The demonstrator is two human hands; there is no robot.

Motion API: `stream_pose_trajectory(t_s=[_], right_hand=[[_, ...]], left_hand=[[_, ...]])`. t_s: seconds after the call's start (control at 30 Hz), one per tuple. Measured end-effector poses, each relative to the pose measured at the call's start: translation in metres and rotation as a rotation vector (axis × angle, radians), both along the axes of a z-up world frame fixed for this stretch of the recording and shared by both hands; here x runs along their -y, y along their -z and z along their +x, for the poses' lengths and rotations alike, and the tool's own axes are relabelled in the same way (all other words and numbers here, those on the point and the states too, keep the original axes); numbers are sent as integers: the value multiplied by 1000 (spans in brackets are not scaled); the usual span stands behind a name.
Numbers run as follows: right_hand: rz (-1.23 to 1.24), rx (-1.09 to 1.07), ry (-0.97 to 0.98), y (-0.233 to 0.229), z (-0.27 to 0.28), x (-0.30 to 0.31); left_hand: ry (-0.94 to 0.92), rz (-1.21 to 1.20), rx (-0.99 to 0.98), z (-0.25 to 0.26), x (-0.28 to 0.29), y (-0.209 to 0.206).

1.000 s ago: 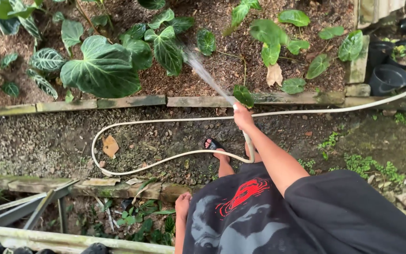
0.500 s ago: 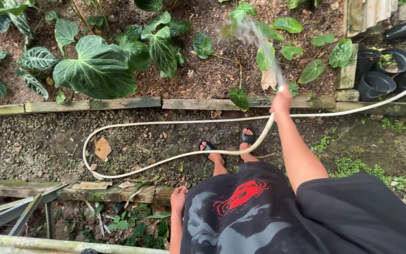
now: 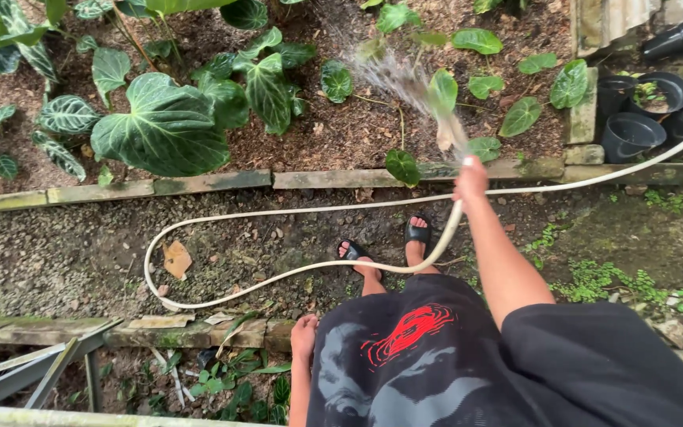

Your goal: Watering various potted and ground plants in an outdoor garden using a water hose.

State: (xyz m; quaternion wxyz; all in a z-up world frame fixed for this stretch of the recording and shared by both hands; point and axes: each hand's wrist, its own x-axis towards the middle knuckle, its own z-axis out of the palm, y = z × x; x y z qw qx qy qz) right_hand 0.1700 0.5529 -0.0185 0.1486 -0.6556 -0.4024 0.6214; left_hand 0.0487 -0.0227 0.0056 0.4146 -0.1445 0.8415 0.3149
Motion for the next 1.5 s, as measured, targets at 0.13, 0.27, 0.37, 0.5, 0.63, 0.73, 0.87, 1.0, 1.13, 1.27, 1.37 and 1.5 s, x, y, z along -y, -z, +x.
stream_pose_trajectory(t_s=[0.13,0.27,0.37,0.5,0.63,0.73,0.87,1.0,1.13,1.27,1.37,1.5], right_hand=[[-47,-30,40,-18,9,-1],[-4,25,10,-26,5,6],[29,46,-31,-30,0,21],[91,119,-111,-48,-16,31],[94,97,-195,-55,-30,37],[3,-5,-317,-66,-38,44],[-15,25,-412,-73,-43,59],[103,113,-570,-41,-38,86],[131,161,-687,-29,-53,111],[338,136,-825,-11,-59,125],[323,133,-800,13,-58,123],[330,136,-565,61,-32,98]], left_hand=[[-67,17,20,6,13,-5],[-8,-78,-18,16,24,-9],[44,-105,-43,22,31,-7],[47,-114,-53,23,30,-3],[26,-88,-65,24,25,-7],[12,-89,-55,24,19,-12],[-63,-63,-23,29,15,-13],[-88,-76,9,37,16,-16],[-102,-77,6,42,23,-13],[-72,-84,-6,43,23,-15],[-35,-114,-20,40,20,-17],[-11,-126,-28,37,16,-18]])
